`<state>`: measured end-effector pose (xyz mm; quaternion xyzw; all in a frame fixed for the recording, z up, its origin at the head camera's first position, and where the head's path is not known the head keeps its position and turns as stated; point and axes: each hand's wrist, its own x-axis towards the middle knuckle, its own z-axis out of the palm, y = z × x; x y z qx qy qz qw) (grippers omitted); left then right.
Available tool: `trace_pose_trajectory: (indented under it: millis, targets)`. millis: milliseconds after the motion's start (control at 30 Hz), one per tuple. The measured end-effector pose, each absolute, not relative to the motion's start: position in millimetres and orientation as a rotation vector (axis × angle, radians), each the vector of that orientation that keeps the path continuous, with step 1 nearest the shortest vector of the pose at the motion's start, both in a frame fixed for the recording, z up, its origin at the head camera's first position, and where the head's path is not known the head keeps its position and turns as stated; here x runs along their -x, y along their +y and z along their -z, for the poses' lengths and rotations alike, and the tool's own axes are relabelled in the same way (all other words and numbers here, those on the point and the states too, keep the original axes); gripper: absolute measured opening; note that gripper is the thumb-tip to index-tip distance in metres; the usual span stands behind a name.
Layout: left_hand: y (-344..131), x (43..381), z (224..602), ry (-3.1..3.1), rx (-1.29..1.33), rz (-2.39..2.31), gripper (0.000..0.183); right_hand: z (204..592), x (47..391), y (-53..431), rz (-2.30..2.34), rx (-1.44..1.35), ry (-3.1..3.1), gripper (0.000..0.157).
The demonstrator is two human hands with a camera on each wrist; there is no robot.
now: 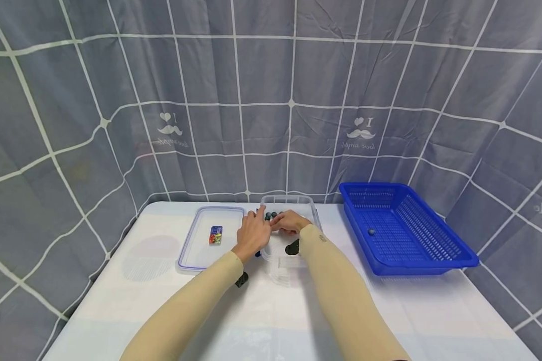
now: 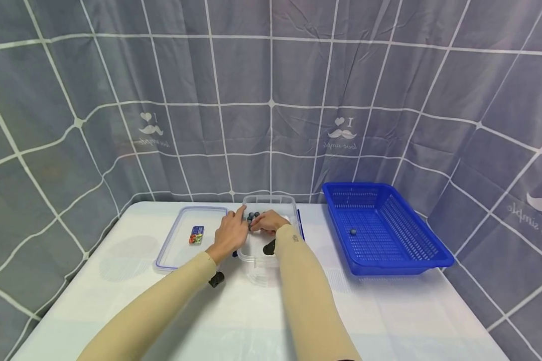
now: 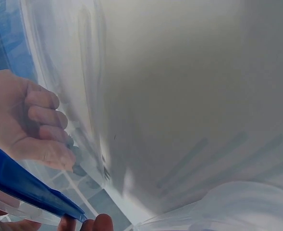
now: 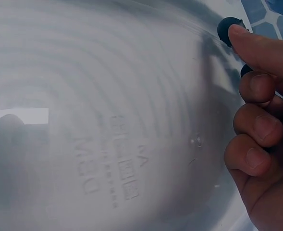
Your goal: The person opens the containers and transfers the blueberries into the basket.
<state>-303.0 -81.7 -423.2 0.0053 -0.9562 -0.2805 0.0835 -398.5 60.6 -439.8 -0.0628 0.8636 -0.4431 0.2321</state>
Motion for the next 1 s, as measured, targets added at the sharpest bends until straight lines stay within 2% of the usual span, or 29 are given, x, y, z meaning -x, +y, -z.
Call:
trace_pose_trajectory:
  millis: [567, 767, 1000]
  targets:
    - [-81.7, 303.7, 420.5, -2.87, -0.029, 0.804, 0.053, 425.7, 400.9, 69.4, 1.318, 0.192, 2.276, 0.025]
    - [-81.1, 304.4, 419.9, -2.872, -0.025, 0.816, 0.053, 408.9, 400.4, 75.4, 1.316, 0.264, 2.262, 0.035]
    - [-81.6, 305.4, 421.3, -2.871, -0.039, 0.836, 0.053, 395.2, 401.0, 81.8, 1.327, 0.286, 2.242, 0.036]
